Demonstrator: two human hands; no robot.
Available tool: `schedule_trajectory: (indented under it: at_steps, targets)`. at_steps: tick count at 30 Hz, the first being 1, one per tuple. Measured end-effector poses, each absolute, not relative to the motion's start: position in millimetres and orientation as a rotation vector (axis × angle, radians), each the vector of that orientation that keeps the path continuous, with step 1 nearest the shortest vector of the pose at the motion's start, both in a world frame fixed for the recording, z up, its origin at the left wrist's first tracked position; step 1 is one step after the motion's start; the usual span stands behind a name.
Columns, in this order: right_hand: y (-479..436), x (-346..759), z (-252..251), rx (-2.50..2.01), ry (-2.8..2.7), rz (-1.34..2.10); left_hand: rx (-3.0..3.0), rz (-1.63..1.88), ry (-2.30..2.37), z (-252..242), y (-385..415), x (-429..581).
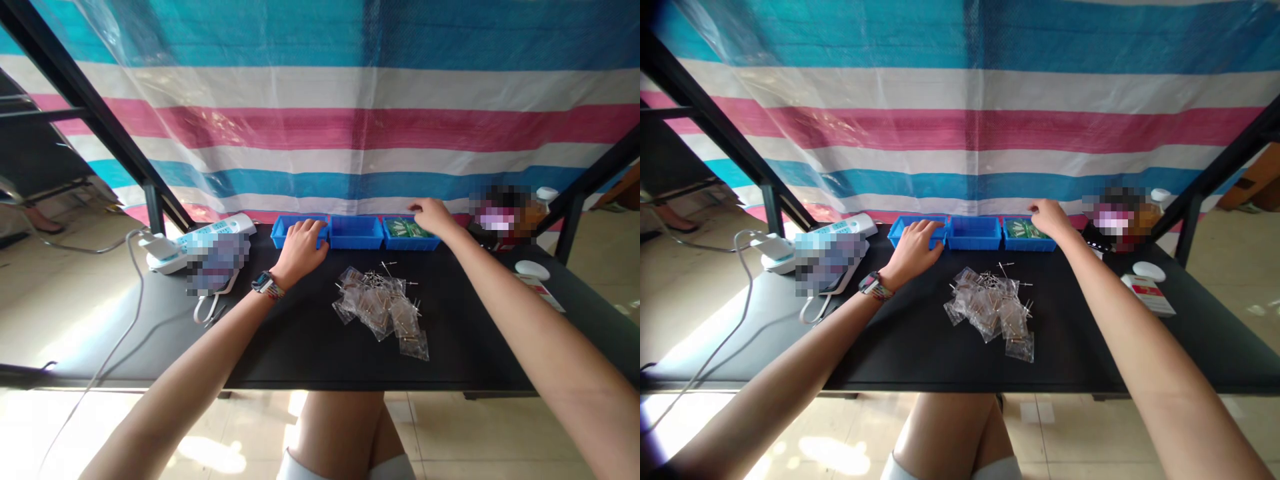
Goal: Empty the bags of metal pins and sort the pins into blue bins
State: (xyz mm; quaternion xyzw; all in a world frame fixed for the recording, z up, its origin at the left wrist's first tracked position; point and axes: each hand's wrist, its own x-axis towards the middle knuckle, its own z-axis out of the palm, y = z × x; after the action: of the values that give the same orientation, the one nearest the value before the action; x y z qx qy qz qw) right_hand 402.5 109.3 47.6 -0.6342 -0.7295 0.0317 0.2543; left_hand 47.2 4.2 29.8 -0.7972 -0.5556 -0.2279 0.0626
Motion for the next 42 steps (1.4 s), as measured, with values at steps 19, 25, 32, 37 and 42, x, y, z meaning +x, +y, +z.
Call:
schedule_trajectory:
  at_steps: [19, 25, 32, 37, 42]
  targets:
    - [75.0, 468.8, 79.1, -1.972, -2.261, -0.192, -2.403, -0.993, -1.510, 25.5, -0.3, 53.5]
    - [-36.1, 485.3, 64.5, -2.098, -2.126, -0.131, -2.831, -0.989, -1.038, 32.7, -25.6, 70.7]
    - [-128.8, 517.1, 21.0, -2.092, -1.910, 0.139, -3.292, -0.512, -0.579, 12.9, -59.6, 104.1]
    - [-144.4, 520.0, 8.3, -2.044, -1.736, 0.256, -3.326, -0.428, -0.621, 2.7, -63.2, 110.0]
    - [-145.1, 523.5, -10.1, -1.934, -1.434, 0.492, -3.277, -0.464, -0.681, -1.7, -63.6, 112.6]
